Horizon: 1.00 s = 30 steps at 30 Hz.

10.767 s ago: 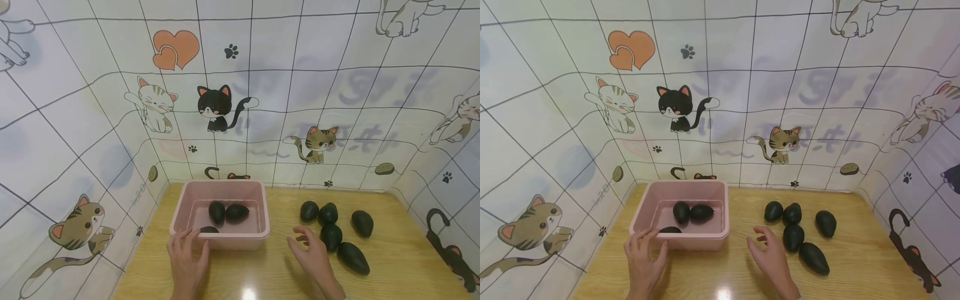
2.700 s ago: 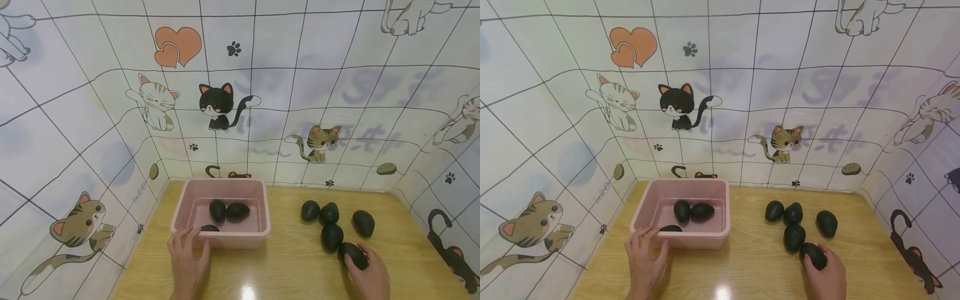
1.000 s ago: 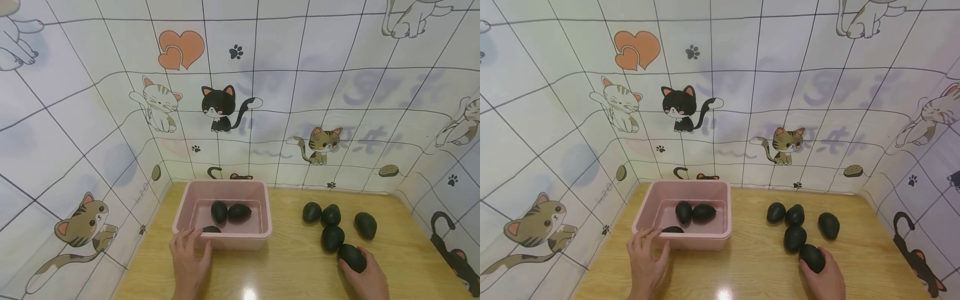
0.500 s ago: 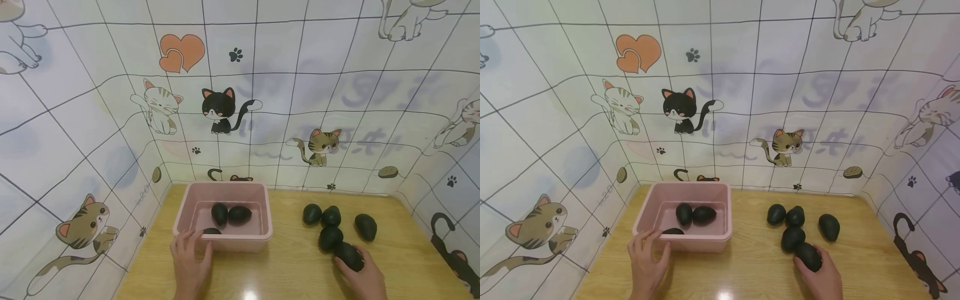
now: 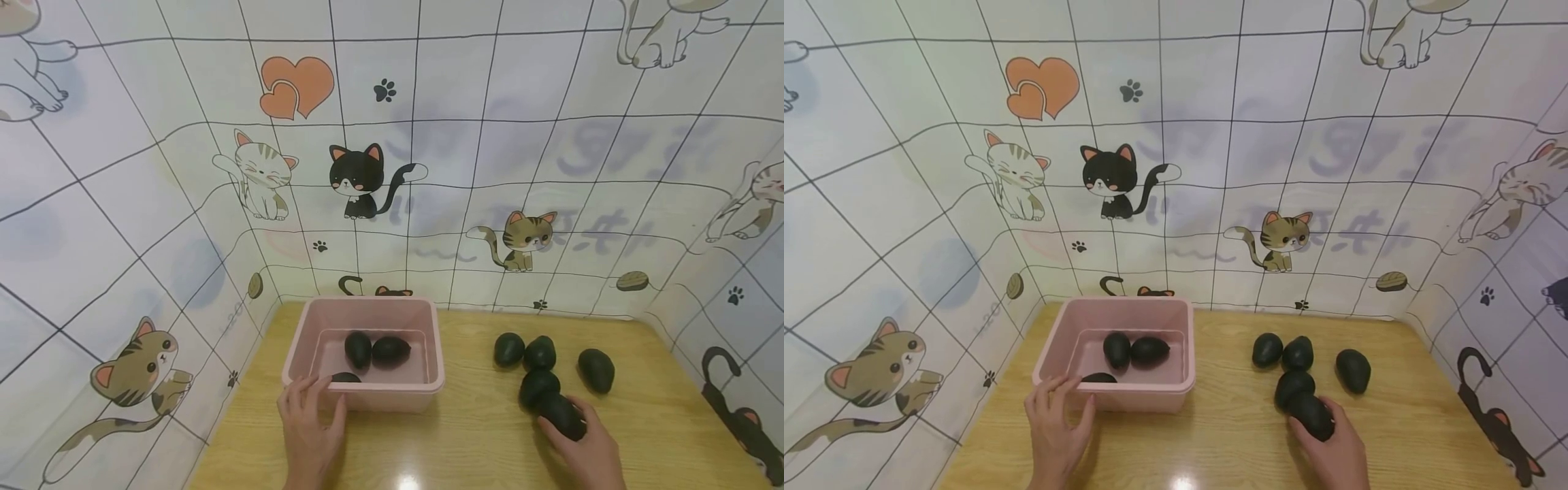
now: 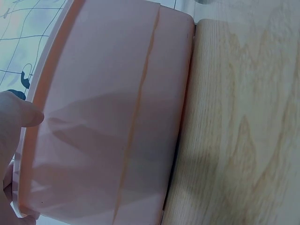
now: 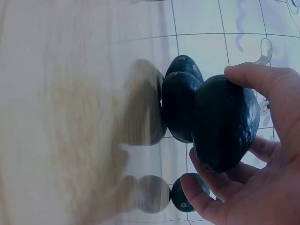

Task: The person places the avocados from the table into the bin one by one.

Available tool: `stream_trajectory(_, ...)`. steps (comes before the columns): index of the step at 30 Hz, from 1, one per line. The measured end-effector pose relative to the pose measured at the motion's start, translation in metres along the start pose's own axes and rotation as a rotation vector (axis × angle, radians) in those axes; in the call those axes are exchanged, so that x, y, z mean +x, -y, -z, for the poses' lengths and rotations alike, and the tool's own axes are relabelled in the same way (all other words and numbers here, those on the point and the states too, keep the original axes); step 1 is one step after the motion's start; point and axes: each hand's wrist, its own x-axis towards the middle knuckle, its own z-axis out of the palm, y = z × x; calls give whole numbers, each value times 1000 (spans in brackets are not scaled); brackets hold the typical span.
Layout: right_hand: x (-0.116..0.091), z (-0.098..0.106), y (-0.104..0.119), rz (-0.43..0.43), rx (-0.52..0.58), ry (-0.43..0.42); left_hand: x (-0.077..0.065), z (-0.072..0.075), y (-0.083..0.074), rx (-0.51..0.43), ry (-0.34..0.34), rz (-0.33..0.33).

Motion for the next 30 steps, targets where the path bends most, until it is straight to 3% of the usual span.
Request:
stream_trajectory(9, -3, 0, 2, 12, 12, 5, -3, 2, 1, 14, 66, 59)
stream_trajectory(18, -4, 0, 5, 22, 19, 2, -1, 1, 0, 8, 64, 56)
stream_trajectory(25, -7, -3, 10, 38, 22, -14, 0, 0, 0, 13, 4, 5)
stream_trajectory(30, -7, -7, 12, 51, 18, -6, -1, 2, -1, 5, 52, 50)
